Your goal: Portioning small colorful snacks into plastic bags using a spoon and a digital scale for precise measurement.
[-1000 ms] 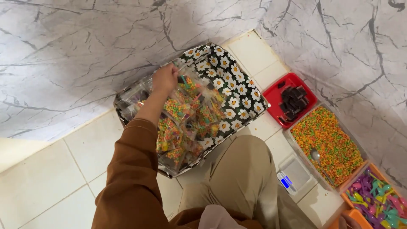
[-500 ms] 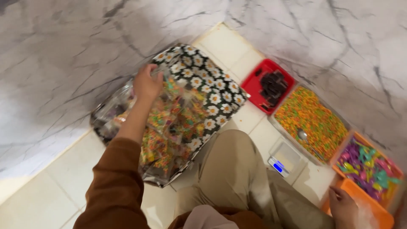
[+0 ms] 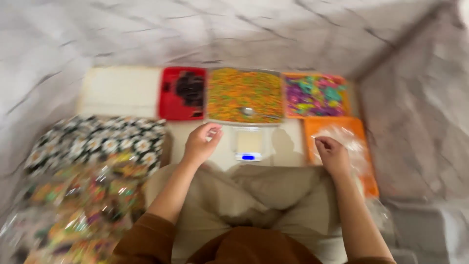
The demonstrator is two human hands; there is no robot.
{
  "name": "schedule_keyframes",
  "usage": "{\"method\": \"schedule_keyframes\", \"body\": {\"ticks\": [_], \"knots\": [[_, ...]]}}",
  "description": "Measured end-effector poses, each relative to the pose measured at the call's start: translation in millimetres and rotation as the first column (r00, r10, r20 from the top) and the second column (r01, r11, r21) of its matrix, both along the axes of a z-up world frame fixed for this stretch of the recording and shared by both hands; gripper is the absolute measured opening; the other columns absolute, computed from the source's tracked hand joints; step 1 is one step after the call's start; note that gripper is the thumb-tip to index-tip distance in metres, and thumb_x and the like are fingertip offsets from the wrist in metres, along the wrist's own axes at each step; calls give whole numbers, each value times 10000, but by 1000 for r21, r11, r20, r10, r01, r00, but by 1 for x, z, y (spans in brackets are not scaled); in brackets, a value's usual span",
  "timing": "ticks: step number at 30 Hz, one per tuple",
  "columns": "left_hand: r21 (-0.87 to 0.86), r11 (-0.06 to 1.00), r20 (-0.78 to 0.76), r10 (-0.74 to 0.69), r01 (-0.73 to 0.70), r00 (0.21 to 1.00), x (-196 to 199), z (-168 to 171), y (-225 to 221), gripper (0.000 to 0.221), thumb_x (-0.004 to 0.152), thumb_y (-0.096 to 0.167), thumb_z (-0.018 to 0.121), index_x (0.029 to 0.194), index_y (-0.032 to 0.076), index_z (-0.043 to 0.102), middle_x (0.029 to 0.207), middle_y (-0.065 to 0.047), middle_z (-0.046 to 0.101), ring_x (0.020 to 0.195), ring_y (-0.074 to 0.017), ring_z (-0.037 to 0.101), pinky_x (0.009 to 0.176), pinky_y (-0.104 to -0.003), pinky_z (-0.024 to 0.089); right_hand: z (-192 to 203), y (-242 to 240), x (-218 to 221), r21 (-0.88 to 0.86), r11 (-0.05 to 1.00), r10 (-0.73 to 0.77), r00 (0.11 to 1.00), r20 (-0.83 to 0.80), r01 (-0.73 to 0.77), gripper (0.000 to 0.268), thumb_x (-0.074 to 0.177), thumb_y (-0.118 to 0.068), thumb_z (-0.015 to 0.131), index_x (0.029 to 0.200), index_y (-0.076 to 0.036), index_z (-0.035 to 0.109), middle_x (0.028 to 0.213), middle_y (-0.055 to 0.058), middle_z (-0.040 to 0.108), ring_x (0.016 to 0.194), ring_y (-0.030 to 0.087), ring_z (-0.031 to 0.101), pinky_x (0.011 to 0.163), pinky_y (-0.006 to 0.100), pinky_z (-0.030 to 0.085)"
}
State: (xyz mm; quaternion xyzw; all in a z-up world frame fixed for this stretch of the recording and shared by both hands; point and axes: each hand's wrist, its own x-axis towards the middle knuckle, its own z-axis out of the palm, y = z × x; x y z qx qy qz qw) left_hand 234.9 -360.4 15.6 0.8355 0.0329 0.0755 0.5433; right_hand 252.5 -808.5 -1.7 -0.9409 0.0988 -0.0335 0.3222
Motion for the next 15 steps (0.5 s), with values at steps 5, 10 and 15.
{"method": "schedule_keyframes", "body": {"ticks": [5,10,15], "knots": [[141,975,-140,-153,173,978,19,-42,-39,264,894,332,738,1113,186,764,1029,-97,771,969,-287,748,856,-381,609,-24,-120,-25,218,927,-322,946,42,306,170,999,-242,694,1143,-207,777,962,67,764,945,231,718,859,387,554],[414,829,-396,-208,376,895,15,-37,-48,283,895,354,693,1125,202,759,1069,-69,786,1002,-261,757,897,-404,608,-120,-217,-59,328,804,-528,849,11,496,177,994,-211,695,1135,-142,774,994,92,762,900,209,722,792,342,554],[476,763,-522,-156,437,839,19,-31,-56,331,906,422,667,1179,256,752,1126,-25,796,1049,-226,757,936,-398,598,-159,-223,-58,280,849,-470,883,13,448,201,950,-191,762,1130,-107,790,1047,166,759,1019,321,715,886,427,559]]}}
